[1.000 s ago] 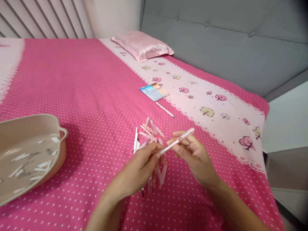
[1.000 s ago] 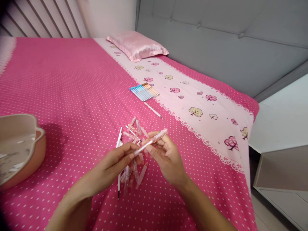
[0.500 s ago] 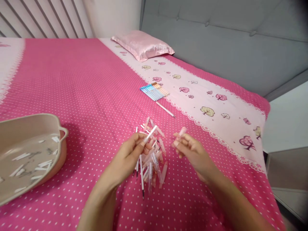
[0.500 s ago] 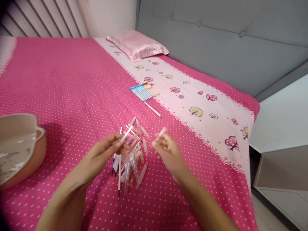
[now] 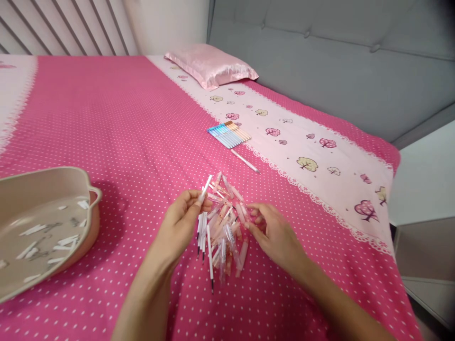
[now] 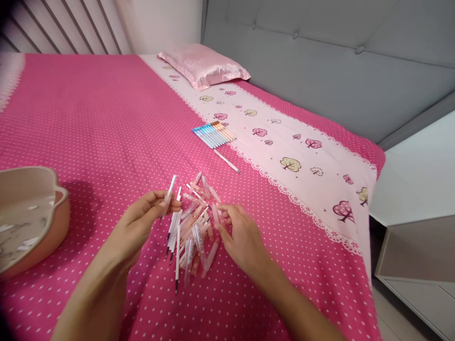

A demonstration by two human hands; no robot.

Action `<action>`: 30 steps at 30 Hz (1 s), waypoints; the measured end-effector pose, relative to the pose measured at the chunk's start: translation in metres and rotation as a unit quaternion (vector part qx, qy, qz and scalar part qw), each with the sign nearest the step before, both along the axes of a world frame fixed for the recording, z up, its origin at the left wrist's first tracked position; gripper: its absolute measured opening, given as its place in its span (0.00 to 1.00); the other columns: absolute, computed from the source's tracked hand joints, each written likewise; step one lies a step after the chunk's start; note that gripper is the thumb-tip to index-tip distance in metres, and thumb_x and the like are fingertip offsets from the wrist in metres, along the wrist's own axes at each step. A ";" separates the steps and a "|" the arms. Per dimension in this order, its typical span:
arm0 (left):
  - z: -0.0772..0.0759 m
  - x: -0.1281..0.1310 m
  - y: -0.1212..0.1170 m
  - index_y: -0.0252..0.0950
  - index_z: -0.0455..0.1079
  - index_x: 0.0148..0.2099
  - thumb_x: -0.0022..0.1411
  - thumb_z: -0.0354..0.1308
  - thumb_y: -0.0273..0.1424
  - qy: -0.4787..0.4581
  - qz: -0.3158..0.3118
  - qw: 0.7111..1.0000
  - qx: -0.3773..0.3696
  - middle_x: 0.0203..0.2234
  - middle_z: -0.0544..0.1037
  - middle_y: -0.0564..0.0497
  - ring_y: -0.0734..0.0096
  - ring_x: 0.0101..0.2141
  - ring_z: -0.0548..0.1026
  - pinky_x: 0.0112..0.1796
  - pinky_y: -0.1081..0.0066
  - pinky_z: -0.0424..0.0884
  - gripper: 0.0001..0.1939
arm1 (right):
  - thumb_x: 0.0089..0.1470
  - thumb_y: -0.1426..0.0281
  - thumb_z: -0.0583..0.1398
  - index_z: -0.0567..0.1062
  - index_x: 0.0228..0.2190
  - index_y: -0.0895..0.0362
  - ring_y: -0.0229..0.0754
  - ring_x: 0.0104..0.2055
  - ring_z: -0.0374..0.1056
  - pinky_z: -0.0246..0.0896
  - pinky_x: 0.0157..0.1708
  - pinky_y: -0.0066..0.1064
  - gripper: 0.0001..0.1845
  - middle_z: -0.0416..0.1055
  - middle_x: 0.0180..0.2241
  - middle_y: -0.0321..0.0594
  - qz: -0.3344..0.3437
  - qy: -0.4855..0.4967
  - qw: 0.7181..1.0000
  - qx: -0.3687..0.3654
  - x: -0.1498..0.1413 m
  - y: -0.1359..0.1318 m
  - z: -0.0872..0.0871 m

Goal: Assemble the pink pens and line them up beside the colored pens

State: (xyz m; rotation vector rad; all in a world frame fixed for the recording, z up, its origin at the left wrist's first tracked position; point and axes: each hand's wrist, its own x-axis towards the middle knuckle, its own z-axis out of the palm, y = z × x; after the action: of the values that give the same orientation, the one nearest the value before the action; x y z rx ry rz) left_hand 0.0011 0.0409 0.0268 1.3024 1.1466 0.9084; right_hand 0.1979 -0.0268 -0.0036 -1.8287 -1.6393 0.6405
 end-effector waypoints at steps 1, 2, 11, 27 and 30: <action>0.000 0.000 0.000 0.33 0.67 0.39 0.59 0.53 0.35 -0.003 0.003 1.000 -0.001 0.34 0.76 0.48 0.66 0.38 0.74 0.44 0.64 0.66 0.11 | 0.55 0.68 0.57 0.70 0.45 0.55 0.46 0.37 0.70 0.65 0.37 0.41 0.14 0.71 0.40 0.46 0.012 0.006 1.000 0.010 -0.001 0.000 0.000; 0.000 0.001 0.000 0.32 0.67 0.40 0.59 0.53 0.35 -0.004 0.005 1.000 -0.002 0.34 0.76 0.48 0.66 0.38 0.74 0.45 0.64 0.66 0.11 | 0.55 0.69 0.57 0.71 0.43 0.55 0.45 0.37 0.70 0.65 0.37 0.39 0.12 0.71 0.40 0.45 0.026 0.016 0.999 0.018 -0.003 0.000 0.001; 0.002 0.002 0.000 0.32 0.67 0.40 0.59 0.52 0.34 0.005 0.012 1.000 -0.001 0.32 0.74 0.49 0.66 0.37 0.73 0.42 0.66 0.67 0.11 | 0.56 0.62 0.58 0.69 0.43 0.53 0.39 0.32 0.69 0.62 0.32 0.31 0.13 0.74 0.31 0.36 0.147 0.062 0.987 0.012 -0.017 -0.007 0.011; 0.002 0.004 -0.001 0.32 0.67 0.39 0.59 0.52 0.32 -0.007 0.002 1.000 -0.004 0.32 0.74 0.49 0.68 0.36 0.73 0.41 0.67 0.68 0.09 | 0.57 0.65 0.55 0.58 0.49 0.54 0.38 0.28 0.67 0.59 0.26 0.28 0.19 0.71 0.27 0.35 0.049 0.225 0.972 -0.046 -0.016 -0.004 0.017; 0.000 0.003 0.000 0.32 0.67 0.40 0.59 0.52 0.32 -0.001 0.002 1.000 -0.005 0.33 0.74 0.49 0.68 0.36 0.73 0.41 0.66 0.68 0.09 | 0.58 0.64 0.55 0.67 0.44 0.55 0.38 0.27 0.66 0.59 0.27 0.28 0.13 0.70 0.27 0.36 0.031 0.197 0.979 -0.036 -0.011 -0.002 0.015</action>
State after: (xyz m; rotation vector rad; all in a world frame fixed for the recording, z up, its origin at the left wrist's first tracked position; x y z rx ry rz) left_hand 0.0039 0.0409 0.0271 1.2907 1.1523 0.9052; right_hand 0.1866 -0.0284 0.0118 -1.5778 -1.4255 1.0288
